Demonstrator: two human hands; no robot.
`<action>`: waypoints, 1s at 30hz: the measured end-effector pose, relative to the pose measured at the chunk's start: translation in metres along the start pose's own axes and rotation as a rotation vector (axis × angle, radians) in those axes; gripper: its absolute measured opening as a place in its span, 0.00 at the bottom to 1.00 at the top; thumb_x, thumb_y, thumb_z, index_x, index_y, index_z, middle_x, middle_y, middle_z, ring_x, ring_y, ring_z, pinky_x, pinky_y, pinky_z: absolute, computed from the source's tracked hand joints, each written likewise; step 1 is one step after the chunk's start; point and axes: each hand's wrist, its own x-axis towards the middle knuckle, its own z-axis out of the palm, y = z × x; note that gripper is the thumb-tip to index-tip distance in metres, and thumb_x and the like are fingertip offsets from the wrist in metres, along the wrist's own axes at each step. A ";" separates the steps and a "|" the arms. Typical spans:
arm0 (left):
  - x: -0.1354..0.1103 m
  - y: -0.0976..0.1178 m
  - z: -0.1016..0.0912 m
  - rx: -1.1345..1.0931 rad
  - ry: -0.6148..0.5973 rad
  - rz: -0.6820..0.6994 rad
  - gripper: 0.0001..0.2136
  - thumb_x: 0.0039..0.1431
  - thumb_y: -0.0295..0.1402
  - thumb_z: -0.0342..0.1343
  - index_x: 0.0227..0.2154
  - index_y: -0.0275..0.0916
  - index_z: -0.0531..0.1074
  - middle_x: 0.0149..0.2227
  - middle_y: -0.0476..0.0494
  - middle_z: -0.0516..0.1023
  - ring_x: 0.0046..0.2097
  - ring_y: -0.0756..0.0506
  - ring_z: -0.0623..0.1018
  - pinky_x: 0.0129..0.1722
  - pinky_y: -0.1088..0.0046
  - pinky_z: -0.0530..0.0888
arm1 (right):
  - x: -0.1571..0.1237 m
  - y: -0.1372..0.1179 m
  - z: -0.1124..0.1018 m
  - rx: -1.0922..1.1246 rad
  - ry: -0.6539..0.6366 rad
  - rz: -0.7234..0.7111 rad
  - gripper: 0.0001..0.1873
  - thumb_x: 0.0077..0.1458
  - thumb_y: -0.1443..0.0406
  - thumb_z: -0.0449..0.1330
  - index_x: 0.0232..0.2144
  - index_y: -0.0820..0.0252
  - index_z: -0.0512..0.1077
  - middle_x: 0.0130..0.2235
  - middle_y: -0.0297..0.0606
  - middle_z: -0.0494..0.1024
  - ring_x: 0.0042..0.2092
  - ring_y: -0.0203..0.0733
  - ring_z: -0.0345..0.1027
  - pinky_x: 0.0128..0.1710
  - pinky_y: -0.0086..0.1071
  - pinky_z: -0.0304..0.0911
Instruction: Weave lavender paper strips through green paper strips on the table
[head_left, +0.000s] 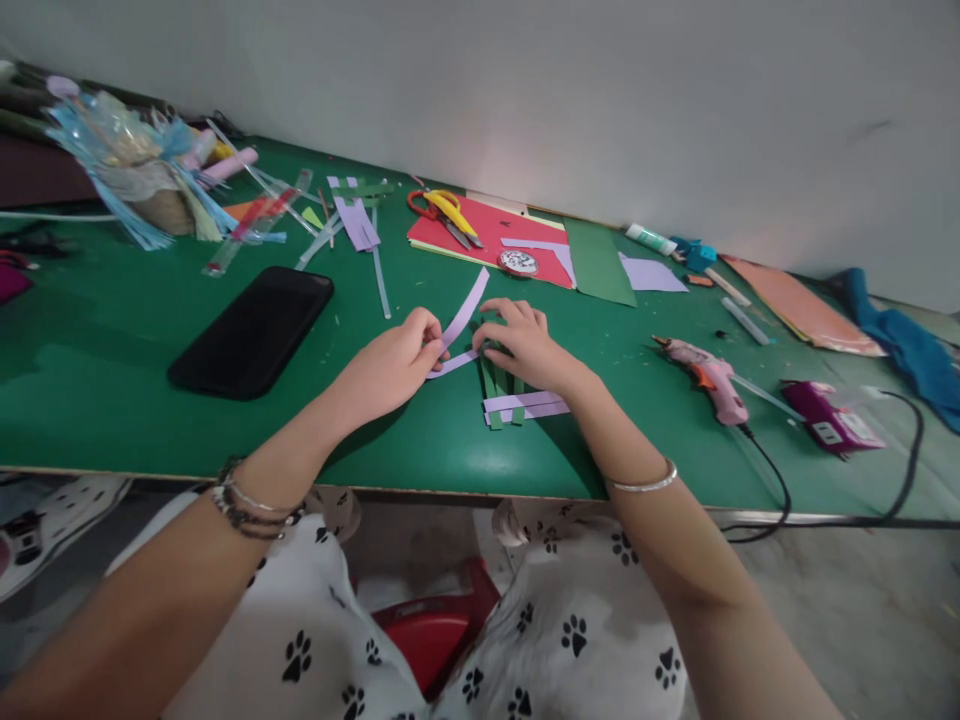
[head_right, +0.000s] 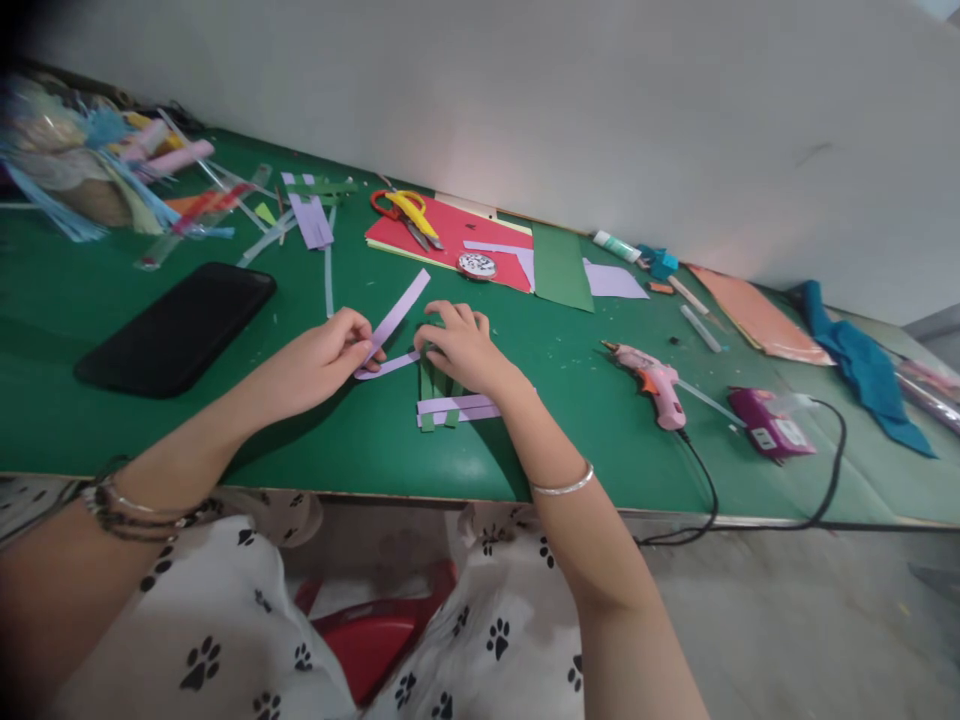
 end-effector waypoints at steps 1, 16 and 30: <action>0.000 0.000 0.000 0.006 -0.001 -0.003 0.04 0.58 0.35 0.40 0.30 0.41 0.56 0.34 0.45 0.75 0.36 0.45 0.76 0.35 0.68 0.70 | 0.000 0.001 0.000 0.000 0.006 0.001 0.08 0.54 0.69 0.52 0.33 0.53 0.70 0.53 0.40 0.61 0.51 0.47 0.52 0.48 0.44 0.47; 0.001 -0.003 0.000 0.031 -0.001 0.017 0.06 0.58 0.37 0.40 0.29 0.41 0.56 0.31 0.47 0.74 0.34 0.45 0.76 0.34 0.68 0.69 | 0.001 0.004 -0.004 -0.008 0.077 -0.084 0.07 0.52 0.65 0.57 0.29 0.53 0.75 0.52 0.36 0.67 0.50 0.48 0.55 0.47 0.45 0.44; -0.001 0.001 -0.001 -0.038 -0.007 -0.007 0.05 0.59 0.33 0.41 0.29 0.41 0.56 0.33 0.46 0.75 0.35 0.47 0.77 0.36 0.69 0.69 | -0.011 0.041 0.001 0.256 0.037 0.194 0.19 0.48 0.66 0.54 0.45 0.58 0.66 0.46 0.44 0.68 0.46 0.46 0.61 0.43 0.42 0.57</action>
